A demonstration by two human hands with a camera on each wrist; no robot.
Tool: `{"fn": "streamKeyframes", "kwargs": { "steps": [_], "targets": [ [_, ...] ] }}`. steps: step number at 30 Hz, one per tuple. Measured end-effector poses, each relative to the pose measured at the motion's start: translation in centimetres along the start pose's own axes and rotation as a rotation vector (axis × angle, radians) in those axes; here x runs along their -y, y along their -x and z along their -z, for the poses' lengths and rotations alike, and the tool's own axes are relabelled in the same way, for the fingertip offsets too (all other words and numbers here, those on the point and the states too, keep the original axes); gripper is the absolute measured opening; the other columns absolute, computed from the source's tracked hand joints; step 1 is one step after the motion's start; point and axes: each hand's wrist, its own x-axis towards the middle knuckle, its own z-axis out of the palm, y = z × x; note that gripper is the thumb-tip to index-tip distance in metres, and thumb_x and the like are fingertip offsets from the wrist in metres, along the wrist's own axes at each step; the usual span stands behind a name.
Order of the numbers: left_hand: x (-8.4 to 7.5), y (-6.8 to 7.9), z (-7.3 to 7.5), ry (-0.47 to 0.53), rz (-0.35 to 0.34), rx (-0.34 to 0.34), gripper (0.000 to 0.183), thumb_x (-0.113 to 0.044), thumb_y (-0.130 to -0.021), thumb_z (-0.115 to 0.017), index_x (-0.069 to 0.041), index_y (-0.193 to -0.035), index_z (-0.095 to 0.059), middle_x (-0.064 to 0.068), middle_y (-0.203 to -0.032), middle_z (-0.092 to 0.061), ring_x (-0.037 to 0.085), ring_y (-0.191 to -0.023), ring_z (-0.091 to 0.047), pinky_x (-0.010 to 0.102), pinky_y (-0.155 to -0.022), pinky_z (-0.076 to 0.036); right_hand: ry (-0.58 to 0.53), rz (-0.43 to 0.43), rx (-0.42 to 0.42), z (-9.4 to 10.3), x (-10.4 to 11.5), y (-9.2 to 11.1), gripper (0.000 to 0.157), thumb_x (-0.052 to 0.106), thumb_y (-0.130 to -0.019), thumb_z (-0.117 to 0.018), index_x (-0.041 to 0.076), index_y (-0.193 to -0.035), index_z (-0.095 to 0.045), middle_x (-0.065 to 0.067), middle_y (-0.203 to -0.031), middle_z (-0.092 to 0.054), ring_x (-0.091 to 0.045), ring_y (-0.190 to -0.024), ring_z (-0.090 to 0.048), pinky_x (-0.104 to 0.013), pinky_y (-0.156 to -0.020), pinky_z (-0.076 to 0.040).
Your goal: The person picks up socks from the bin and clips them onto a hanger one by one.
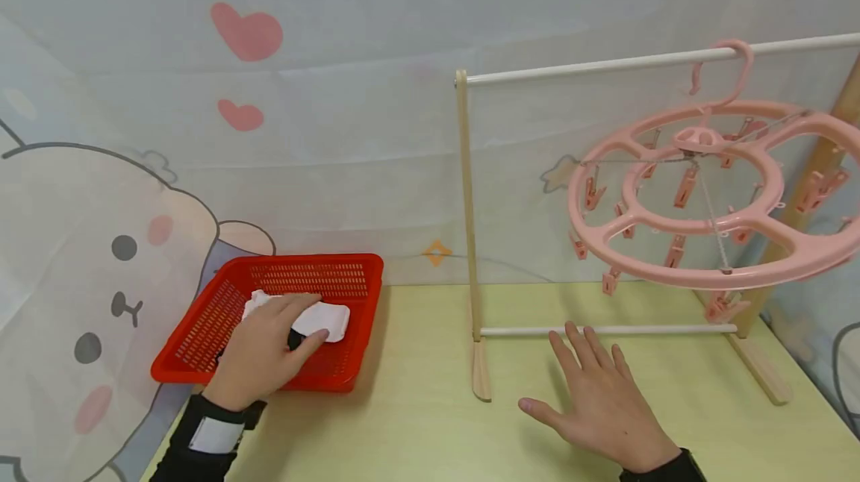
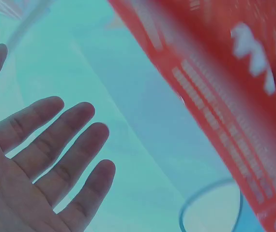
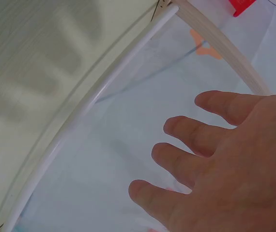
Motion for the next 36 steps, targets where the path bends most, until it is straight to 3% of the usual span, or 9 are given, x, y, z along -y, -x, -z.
{"fn": "streamKeyframes", "kwargs": {
  "steps": [6,11,16,22,26,31,36],
  "targets": [
    [4.6,-1.9,1.2,0.002,0.072,0.058,0.053,-0.047,-0.086,-0.064,-0.011,-0.123,-0.06,0.011,-0.118,-0.065,0.026,-0.102,-0.059,0.05,-0.084,-0.053,-0.011,-0.005,0.0,0.1,0.0,0.1,0.097,0.075,-0.082,-0.047,0.006,-0.148,-0.028,-0.024,-0.153,-0.022,-0.043,-0.137,-0.015,-0.073,-0.101,-0.019],
    [8.3,-3.0,1.1,0.043,0.142,0.146,0.05,-0.049,-0.089,-0.06,-0.011,-0.122,-0.061,0.01,-0.116,-0.067,0.026,-0.099,-0.06,0.051,-0.083,-0.053,-0.021,0.005,-0.011,0.1,0.2,0.2,0.095,0.074,-0.082,-0.049,0.005,-0.146,-0.031,-0.025,-0.151,-0.027,-0.043,-0.136,-0.018,-0.071,-0.101,-0.02],
    [10.9,-4.0,0.5,0.056,0.192,0.198,0.043,-0.045,-0.09,-0.06,-0.01,-0.116,-0.063,0.01,-0.107,-0.07,0.024,-0.092,-0.062,0.05,-0.078,-0.054,-0.028,0.014,-0.017,-0.2,0.2,0.3,0.094,0.073,-0.082,-0.049,0.005,-0.145,-0.033,-0.025,-0.15,-0.03,-0.044,-0.135,-0.02,-0.071,-0.101,-0.021],
    [13.0,-4.3,-0.3,0.047,0.251,0.245,0.042,-0.045,-0.091,-0.059,-0.009,-0.112,-0.065,0.011,-0.102,-0.07,0.027,-0.09,-0.062,0.051,-0.077,-0.053,-0.016,0.022,-0.032,-0.4,0.2,0.2,0.094,0.073,-0.083,-0.049,0.005,-0.145,-0.033,-0.024,-0.149,-0.031,-0.043,-0.136,-0.02,-0.07,-0.102,-0.022],
    [14.1,-4.3,-1.3,0.03,0.287,0.311,0.043,-0.046,-0.09,-0.058,-0.009,-0.111,-0.065,0.011,-0.099,-0.07,0.027,-0.086,-0.061,0.05,-0.075,-0.053,-0.014,0.024,-0.037,-0.4,0.2,0.2,0.093,0.073,-0.083,-0.049,0.005,-0.145,-0.033,-0.024,-0.149,-0.031,-0.042,-0.136,-0.02,-0.069,-0.102,-0.022],
    [15.3,-4.8,-2.8,0.002,0.282,0.431,0.039,-0.044,-0.089,-0.059,-0.01,-0.106,-0.066,0.01,-0.096,-0.071,0.023,-0.081,-0.061,0.047,-0.073,-0.055,0.002,0.037,-0.058,-0.4,0.0,0.1,0.092,0.073,-0.082,-0.049,0.005,-0.143,-0.037,-0.024,-0.147,-0.035,-0.043,-0.134,-0.025,-0.069,-0.101,-0.025],
    [16.1,-5.2,-3.4,-0.023,0.288,0.482,0.034,-0.036,-0.088,-0.061,-0.006,-0.104,-0.066,0.014,-0.097,-0.07,0.026,-0.08,-0.062,0.05,-0.073,-0.054,0.014,0.058,-0.093,-0.4,-0.1,0.1,0.09,0.072,-0.082,-0.05,0.005,-0.141,-0.04,-0.024,-0.143,-0.04,-0.043,-0.131,-0.029,-0.068,-0.1,-0.028]
  ]
}}
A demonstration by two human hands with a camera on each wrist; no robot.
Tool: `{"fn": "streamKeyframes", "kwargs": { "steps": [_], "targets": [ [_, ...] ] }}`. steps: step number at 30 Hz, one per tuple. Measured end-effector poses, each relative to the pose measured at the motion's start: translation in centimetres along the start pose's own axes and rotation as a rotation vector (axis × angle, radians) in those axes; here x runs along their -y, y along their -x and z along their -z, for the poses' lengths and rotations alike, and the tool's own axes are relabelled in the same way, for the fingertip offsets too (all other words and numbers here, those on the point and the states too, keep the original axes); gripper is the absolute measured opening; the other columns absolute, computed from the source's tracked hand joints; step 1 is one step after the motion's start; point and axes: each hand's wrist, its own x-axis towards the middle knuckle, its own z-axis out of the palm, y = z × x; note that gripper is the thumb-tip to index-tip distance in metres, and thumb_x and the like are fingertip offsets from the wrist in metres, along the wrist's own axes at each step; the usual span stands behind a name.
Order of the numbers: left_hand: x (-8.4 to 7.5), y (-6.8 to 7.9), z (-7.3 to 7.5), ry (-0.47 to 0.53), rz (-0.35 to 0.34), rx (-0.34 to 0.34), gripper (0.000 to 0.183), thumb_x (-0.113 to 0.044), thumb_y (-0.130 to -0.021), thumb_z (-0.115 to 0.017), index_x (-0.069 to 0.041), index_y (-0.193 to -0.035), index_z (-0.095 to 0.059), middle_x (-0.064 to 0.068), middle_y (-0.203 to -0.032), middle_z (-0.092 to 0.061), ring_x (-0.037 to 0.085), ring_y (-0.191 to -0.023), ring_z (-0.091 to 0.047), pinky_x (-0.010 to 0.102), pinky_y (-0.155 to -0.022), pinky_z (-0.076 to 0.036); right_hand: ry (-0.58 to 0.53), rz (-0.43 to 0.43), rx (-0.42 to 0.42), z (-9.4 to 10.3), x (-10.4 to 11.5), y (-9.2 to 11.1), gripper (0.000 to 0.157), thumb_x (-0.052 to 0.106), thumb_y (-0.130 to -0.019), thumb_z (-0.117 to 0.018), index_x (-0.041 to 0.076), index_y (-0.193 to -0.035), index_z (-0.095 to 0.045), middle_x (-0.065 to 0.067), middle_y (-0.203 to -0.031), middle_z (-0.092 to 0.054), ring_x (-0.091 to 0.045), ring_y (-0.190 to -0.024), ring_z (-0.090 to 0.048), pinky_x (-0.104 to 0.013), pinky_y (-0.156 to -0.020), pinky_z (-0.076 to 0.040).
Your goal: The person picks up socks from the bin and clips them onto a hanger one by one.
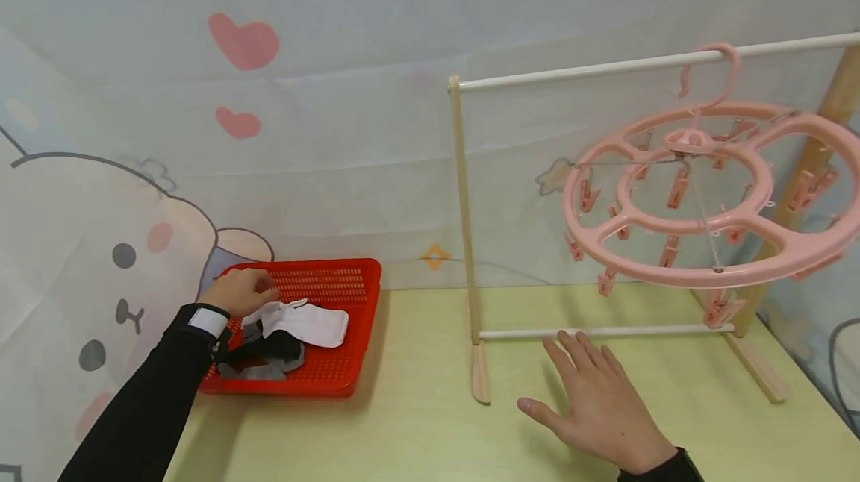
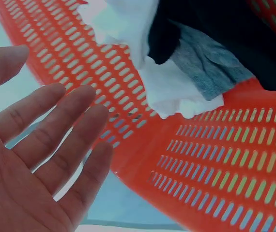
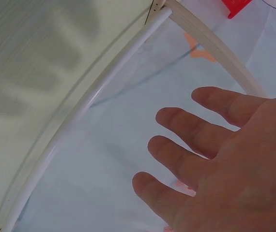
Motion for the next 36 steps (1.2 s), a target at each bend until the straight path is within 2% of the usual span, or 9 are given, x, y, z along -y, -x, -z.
{"fn": "streamKeyframes", "kwargs": {
  "steps": [5,9,13,16,20,22,26,33,36],
  "targets": [
    [0.5,-0.5,-1.0,-0.003,0.054,0.068,0.032,-0.034,-0.087,-0.061,-0.005,-0.101,-0.066,0.014,-0.093,-0.069,0.025,-0.075,-0.06,0.046,-0.067,-0.053,-0.001,-0.003,0.003,0.2,0.0,0.0,0.089,0.072,-0.083,-0.049,0.005,-0.141,-0.041,-0.023,-0.142,-0.043,-0.043,-0.13,-0.031,-0.066,-0.1,-0.029],
    [0.9,-0.6,-1.8,-0.018,0.158,0.209,0.037,-0.035,-0.087,-0.056,-0.001,-0.099,-0.066,0.014,-0.089,-0.068,0.023,-0.068,-0.057,0.039,-0.061,-0.048,-0.008,-0.005,0.017,0.3,0.0,-0.1,0.088,0.072,-0.084,-0.048,0.006,-0.141,-0.041,-0.023,-0.141,-0.043,-0.043,-0.13,-0.031,-0.066,-0.1,-0.029],
    [1.2,-0.3,-2.3,0.083,0.22,0.327,0.048,-0.035,-0.088,-0.055,0.007,-0.112,-0.059,0.019,-0.099,-0.064,0.024,-0.072,-0.055,0.038,-0.064,-0.047,-0.009,-0.008,0.027,0.3,-0.1,-0.1,0.087,0.072,-0.084,-0.048,0.005,-0.14,-0.042,-0.023,-0.141,-0.044,-0.043,-0.13,-0.031,-0.066,-0.1,-0.03],
    [1.3,-0.1,-2.8,0.194,0.222,0.352,0.043,-0.031,-0.088,-0.057,0.008,-0.104,-0.061,0.017,-0.09,-0.064,0.023,-0.069,-0.057,0.036,-0.063,-0.049,-0.013,-0.006,0.034,0.3,-0.1,-0.1,0.086,0.071,-0.084,-0.048,0.005,-0.139,-0.044,-0.023,-0.141,-0.045,-0.043,-0.13,-0.031,-0.066,-0.1,-0.03],
    [1.6,0.0,-3.7,0.245,0.195,0.342,0.026,-0.026,-0.085,-0.061,-0.001,-0.084,-0.067,0.004,-0.066,-0.06,0.018,-0.057,-0.057,0.029,-0.053,-0.047,-0.018,-0.005,0.044,0.3,-0.2,0.0,0.084,0.071,-0.085,-0.048,0.005,-0.136,-0.047,-0.023,-0.139,-0.046,-0.044,-0.129,-0.032,-0.066,-0.1,-0.029],
    [1.8,0.0,-4.1,0.249,0.176,0.322,0.023,-0.026,-0.083,-0.064,-0.003,-0.08,-0.068,0.002,-0.061,-0.058,0.017,-0.054,-0.056,0.028,-0.05,-0.046,-0.018,-0.007,0.046,0.3,-0.2,0.0,0.083,0.07,-0.085,-0.047,0.005,-0.135,-0.048,-0.023,-0.139,-0.046,-0.044,-0.129,-0.032,-0.066,-0.1,-0.029],
    [2.5,-0.4,-4.5,0.226,0.169,0.275,0.023,-0.028,-0.08,-0.068,-0.006,-0.075,-0.065,0.002,-0.061,-0.058,0.017,-0.055,-0.053,0.028,-0.05,-0.043,-0.018,-0.005,0.044,0.3,-0.4,0.0,0.079,0.068,-0.087,-0.046,0.005,-0.134,-0.05,-0.023,-0.137,-0.048,-0.044,-0.128,-0.033,-0.066,-0.099,-0.03],
    [2.8,-0.7,-4.0,0.244,0.173,0.127,0.023,-0.026,-0.077,-0.069,-0.007,-0.084,-0.059,0.006,-0.068,-0.058,0.021,-0.057,-0.052,0.032,-0.05,-0.043,-0.017,0.005,0.015,0.4,-0.7,-0.2,0.068,0.062,-0.091,-0.046,0.006,-0.128,-0.056,-0.02,-0.129,-0.056,-0.039,-0.123,-0.042,-0.065,-0.095,-0.035],
    [2.7,-0.5,-3.8,0.232,0.172,0.111,0.02,-0.024,-0.077,-0.069,-0.008,-0.083,-0.058,0.005,-0.064,-0.055,0.02,-0.054,-0.05,0.031,-0.048,-0.041,-0.014,0.015,-0.007,0.3,-0.8,-0.2,0.065,0.061,-0.092,-0.047,0.006,-0.125,-0.058,-0.018,-0.126,-0.058,-0.039,-0.12,-0.044,-0.064,-0.094,-0.037]
  ]
}}
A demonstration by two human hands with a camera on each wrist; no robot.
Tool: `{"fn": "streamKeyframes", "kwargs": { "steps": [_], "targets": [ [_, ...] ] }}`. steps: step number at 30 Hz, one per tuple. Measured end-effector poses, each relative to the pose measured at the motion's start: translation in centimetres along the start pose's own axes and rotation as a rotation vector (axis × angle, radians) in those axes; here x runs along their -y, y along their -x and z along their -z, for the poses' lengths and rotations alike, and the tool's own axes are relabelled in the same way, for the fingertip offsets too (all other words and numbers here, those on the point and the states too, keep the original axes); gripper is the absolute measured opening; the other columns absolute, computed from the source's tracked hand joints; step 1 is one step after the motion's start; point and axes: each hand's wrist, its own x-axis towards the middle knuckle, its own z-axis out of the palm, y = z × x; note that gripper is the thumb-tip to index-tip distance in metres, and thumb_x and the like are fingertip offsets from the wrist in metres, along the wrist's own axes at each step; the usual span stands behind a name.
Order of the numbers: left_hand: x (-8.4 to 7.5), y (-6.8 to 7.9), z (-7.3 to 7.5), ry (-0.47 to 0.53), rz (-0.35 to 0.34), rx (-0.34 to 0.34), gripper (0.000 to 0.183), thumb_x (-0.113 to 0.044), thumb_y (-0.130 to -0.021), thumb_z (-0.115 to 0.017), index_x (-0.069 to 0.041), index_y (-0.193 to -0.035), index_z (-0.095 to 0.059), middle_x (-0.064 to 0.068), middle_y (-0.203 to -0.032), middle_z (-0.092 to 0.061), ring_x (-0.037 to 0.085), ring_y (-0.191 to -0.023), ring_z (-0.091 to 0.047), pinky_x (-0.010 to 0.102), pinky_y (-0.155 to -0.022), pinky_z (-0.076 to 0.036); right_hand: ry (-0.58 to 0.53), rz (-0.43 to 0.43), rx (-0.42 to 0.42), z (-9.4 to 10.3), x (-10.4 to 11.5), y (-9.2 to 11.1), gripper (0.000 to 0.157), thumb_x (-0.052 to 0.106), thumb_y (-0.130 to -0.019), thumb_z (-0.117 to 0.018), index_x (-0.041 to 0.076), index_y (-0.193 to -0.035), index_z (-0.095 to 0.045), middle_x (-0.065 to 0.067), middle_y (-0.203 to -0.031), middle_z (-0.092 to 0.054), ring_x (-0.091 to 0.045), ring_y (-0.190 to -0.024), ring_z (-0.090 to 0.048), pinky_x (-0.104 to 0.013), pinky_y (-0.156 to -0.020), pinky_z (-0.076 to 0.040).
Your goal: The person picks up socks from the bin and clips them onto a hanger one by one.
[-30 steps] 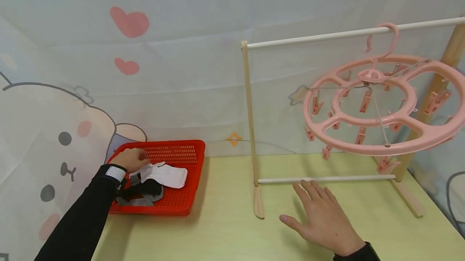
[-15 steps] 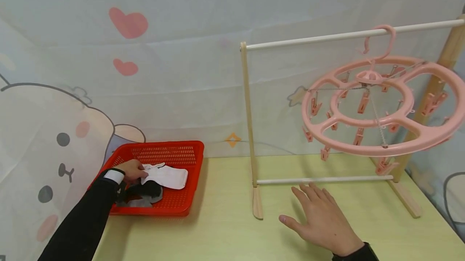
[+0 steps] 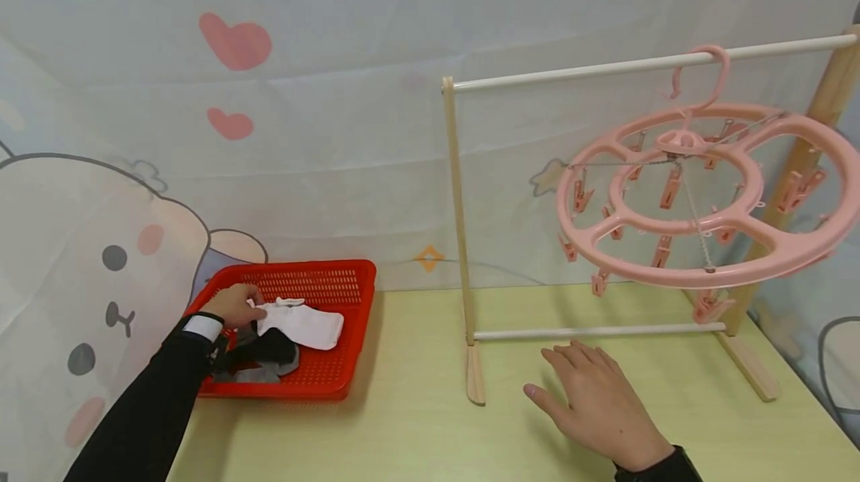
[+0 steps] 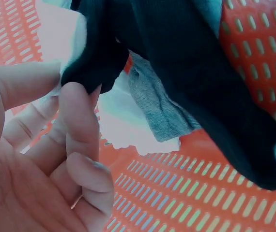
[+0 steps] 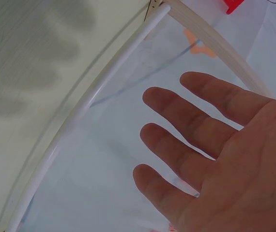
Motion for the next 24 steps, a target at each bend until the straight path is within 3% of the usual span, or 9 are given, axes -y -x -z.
{"fn": "streamKeyframes", "kwargs": {
  "steps": [4,9,19,24],
  "targets": [
    [-0.3,0.4,0.3,-0.014,-0.001,-0.017,0.016,-0.021,-0.078,-0.066,-0.008,-0.081,-0.058,0.004,-0.063,-0.053,0.02,-0.053,-0.049,0.031,-0.047,-0.04,0.003,0.005,-0.02,0.1,-0.2,0.0,0.063,0.059,-0.092,-0.047,0.006,-0.123,-0.06,-0.017,-0.123,-0.06,-0.038,-0.118,-0.046,-0.063,-0.093,-0.039],
    [-0.5,0.7,0.9,0.005,-0.007,-0.098,0.014,-0.022,-0.078,-0.062,-0.009,-0.079,-0.056,0.005,-0.065,-0.053,0.021,-0.056,-0.048,0.032,-0.047,-0.04,-0.007,-0.007,-0.014,0.4,-0.2,0.0,0.063,0.059,-0.092,-0.047,0.005,-0.124,-0.059,-0.018,-0.123,-0.06,-0.038,-0.117,-0.047,-0.063,-0.092,-0.04],
    [-2.5,0.0,0.3,0.134,-0.099,-0.204,0.026,-0.021,-0.089,-0.053,0.0,-0.104,-0.051,0.016,-0.09,-0.058,0.026,-0.074,-0.051,0.037,-0.063,-0.046,-0.01,-0.024,0.003,0.8,-0.1,-0.1,0.064,0.059,-0.092,-0.047,0.006,-0.126,-0.057,-0.02,-0.123,-0.06,-0.038,-0.114,-0.05,-0.063,-0.09,-0.041],
    [-3.5,-0.2,0.0,0.151,-0.146,-0.279,0.024,-0.022,-0.092,-0.055,-0.001,-0.105,-0.055,0.017,-0.092,-0.062,0.025,-0.074,-0.054,0.042,-0.066,-0.05,-0.017,-0.031,0.012,0.8,-0.2,0.0,0.064,0.058,-0.093,-0.047,0.006,-0.128,-0.056,-0.019,-0.121,-0.061,-0.037,-0.111,-0.053,-0.062,-0.087,-0.043]
  ]
}}
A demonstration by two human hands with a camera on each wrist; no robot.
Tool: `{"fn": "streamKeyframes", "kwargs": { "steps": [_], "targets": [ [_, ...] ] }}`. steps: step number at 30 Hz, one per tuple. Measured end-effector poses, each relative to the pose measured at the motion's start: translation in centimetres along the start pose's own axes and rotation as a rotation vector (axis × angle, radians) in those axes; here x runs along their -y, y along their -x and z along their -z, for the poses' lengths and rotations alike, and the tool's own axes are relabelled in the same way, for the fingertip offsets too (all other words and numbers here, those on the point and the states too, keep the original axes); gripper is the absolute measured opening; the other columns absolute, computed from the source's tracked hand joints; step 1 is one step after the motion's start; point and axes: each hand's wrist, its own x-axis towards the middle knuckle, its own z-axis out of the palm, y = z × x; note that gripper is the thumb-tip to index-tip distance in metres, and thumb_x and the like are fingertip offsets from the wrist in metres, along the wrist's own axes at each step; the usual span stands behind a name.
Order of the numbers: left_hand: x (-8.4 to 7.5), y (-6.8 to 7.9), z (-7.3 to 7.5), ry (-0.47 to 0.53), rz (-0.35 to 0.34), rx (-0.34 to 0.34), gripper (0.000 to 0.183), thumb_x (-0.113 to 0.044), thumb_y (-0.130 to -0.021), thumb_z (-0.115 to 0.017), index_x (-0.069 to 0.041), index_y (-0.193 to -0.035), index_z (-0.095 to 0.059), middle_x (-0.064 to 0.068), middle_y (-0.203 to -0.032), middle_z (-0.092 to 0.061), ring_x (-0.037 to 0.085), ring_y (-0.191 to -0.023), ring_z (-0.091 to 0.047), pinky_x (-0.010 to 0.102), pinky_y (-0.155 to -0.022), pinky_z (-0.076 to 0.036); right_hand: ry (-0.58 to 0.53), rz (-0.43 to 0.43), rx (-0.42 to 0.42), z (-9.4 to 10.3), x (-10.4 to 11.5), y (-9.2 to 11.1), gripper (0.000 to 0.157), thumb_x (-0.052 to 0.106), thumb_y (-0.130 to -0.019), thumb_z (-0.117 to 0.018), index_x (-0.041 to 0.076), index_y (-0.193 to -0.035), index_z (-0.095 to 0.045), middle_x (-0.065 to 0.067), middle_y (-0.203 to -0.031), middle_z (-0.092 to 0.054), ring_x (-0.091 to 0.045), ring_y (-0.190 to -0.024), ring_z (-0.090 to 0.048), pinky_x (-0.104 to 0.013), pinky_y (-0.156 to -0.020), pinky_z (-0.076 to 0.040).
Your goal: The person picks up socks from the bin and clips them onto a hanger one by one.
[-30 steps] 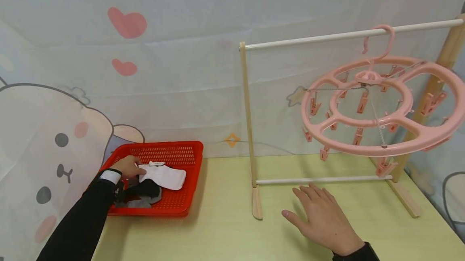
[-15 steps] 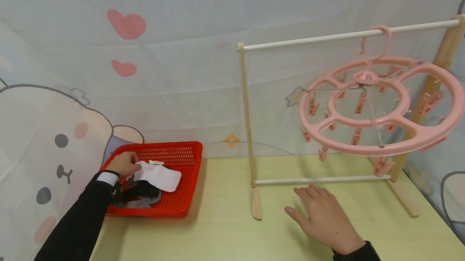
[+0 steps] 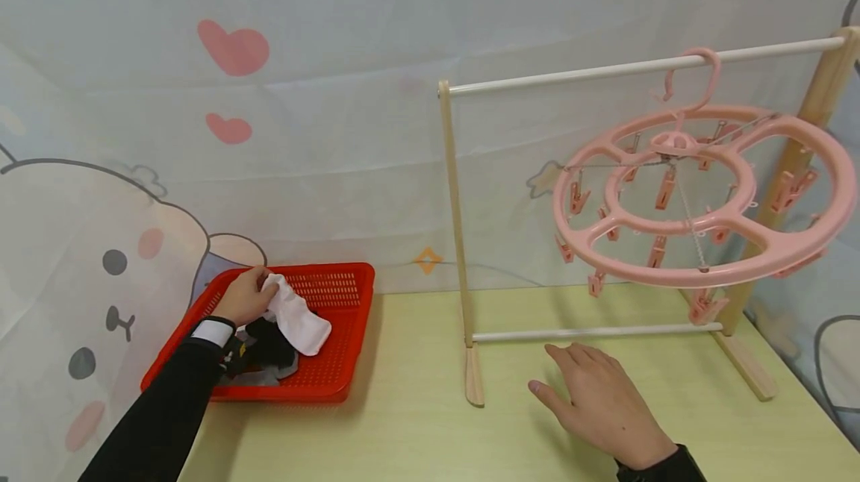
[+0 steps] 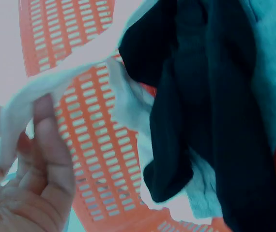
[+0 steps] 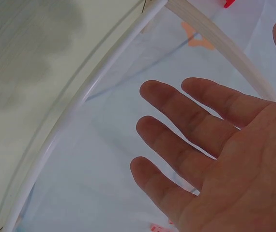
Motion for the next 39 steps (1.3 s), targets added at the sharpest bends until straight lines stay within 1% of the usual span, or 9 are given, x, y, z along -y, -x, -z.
{"fn": "streamKeyframes", "kwargs": {
  "steps": [7,11,13,17,22,27,30,34,39],
  "targets": [
    [-1.5,0.2,0.0,0.037,-0.011,-0.063,0.027,-0.02,-0.09,-0.06,-0.003,-0.111,-0.056,0.019,-0.103,-0.065,0.028,-0.084,-0.058,0.049,-0.077,-0.052,-0.004,0.012,-0.01,0.0,0.0,0.0,0.063,0.057,-0.093,-0.048,0.006,-0.128,-0.055,-0.017,-0.118,-0.063,-0.035,-0.109,-0.054,-0.061,-0.086,-0.045],
    [-2.4,0.2,0.2,0.082,-0.031,-0.072,0.023,-0.021,-0.09,-0.061,-0.006,-0.108,-0.058,0.016,-0.101,-0.065,0.026,-0.08,-0.056,0.043,-0.07,-0.051,-0.011,0.017,-0.006,0.0,-0.1,0.0,0.064,0.057,-0.093,-0.047,0.005,-0.129,-0.055,-0.016,-0.118,-0.064,-0.033,-0.107,-0.056,-0.059,-0.086,-0.046],
    [-3.0,0.2,0.3,0.129,-0.039,-0.077,0.021,-0.021,-0.09,-0.062,-0.007,-0.106,-0.059,0.015,-0.099,-0.065,0.026,-0.078,-0.054,0.04,-0.066,-0.051,-0.024,0.013,0.005,0.1,-0.1,0.0,0.063,0.057,-0.093,-0.047,0.006,-0.128,-0.055,-0.015,-0.118,-0.064,-0.032,-0.105,-0.057,-0.057,-0.084,-0.048],
    [-4.7,0.6,0.2,0.238,-0.047,-0.103,0.02,-0.021,-0.089,-0.065,-0.009,-0.104,-0.06,0.014,-0.097,-0.064,0.025,-0.079,-0.051,0.037,-0.064,-0.049,-0.049,0.001,0.025,0.1,-0.2,0.0,0.061,0.057,-0.093,-0.048,0.006,-0.126,-0.058,-0.013,-0.116,-0.066,-0.028,-0.1,-0.06,-0.053,-0.081,-0.051],
    [-7.3,1.7,0.0,0.36,-0.043,-0.203,0.02,-0.022,-0.086,-0.069,-0.009,-0.099,-0.062,0.012,-0.093,-0.065,0.024,-0.077,-0.053,0.035,-0.062,-0.051,-0.061,-0.007,0.04,0.3,-0.1,0.1,0.059,0.056,-0.092,-0.05,0.007,-0.124,-0.06,-0.01,-0.11,-0.068,-0.022,-0.093,-0.062,-0.049,-0.077,-0.053],
    [-10.5,3.1,0.9,0.522,-0.039,-0.296,0.021,-0.025,-0.086,-0.07,-0.009,-0.101,-0.065,0.011,-0.098,-0.067,0.022,-0.081,-0.057,0.034,-0.065,-0.054,-0.066,-0.025,0.052,0.4,-0.2,0.2,0.058,0.057,-0.091,-0.051,0.009,-0.123,-0.06,-0.007,-0.105,-0.07,-0.02,-0.089,-0.063,-0.047,-0.074,-0.053],
    [-12.3,4.0,1.5,0.631,-0.032,-0.309,0.023,-0.028,-0.087,-0.069,-0.012,-0.103,-0.064,0.008,-0.103,-0.066,0.022,-0.086,-0.056,0.033,-0.072,-0.054,-0.067,-0.028,0.051,0.5,-0.4,0.1,0.057,0.055,-0.091,-0.053,0.009,-0.122,-0.061,-0.006,-0.102,-0.07,-0.019,-0.087,-0.063,-0.047,-0.072,-0.054],
    [-14.6,5.3,1.9,0.767,-0.076,-0.322,0.026,-0.026,-0.089,-0.067,-0.01,-0.108,-0.061,0.01,-0.108,-0.063,0.025,-0.091,-0.057,0.036,-0.078,-0.054,-0.067,-0.037,0.036,0.5,-0.9,0.0,0.058,0.055,-0.091,-0.053,0.008,-0.123,-0.061,-0.005,-0.098,-0.071,-0.019,-0.084,-0.064,-0.046,-0.07,-0.054],
    [-17.2,7.1,1.5,0.895,-0.14,-0.351,0.026,-0.021,-0.089,-0.066,-0.006,-0.11,-0.06,0.011,-0.108,-0.064,0.029,-0.09,-0.057,0.04,-0.074,-0.055,-0.078,-0.074,0.037,0.8,-1.4,0.1,0.061,0.057,-0.091,-0.052,0.008,-0.125,-0.059,-0.007,-0.099,-0.071,-0.02,-0.082,-0.064,-0.046,-0.067,-0.054]
  ]
}}
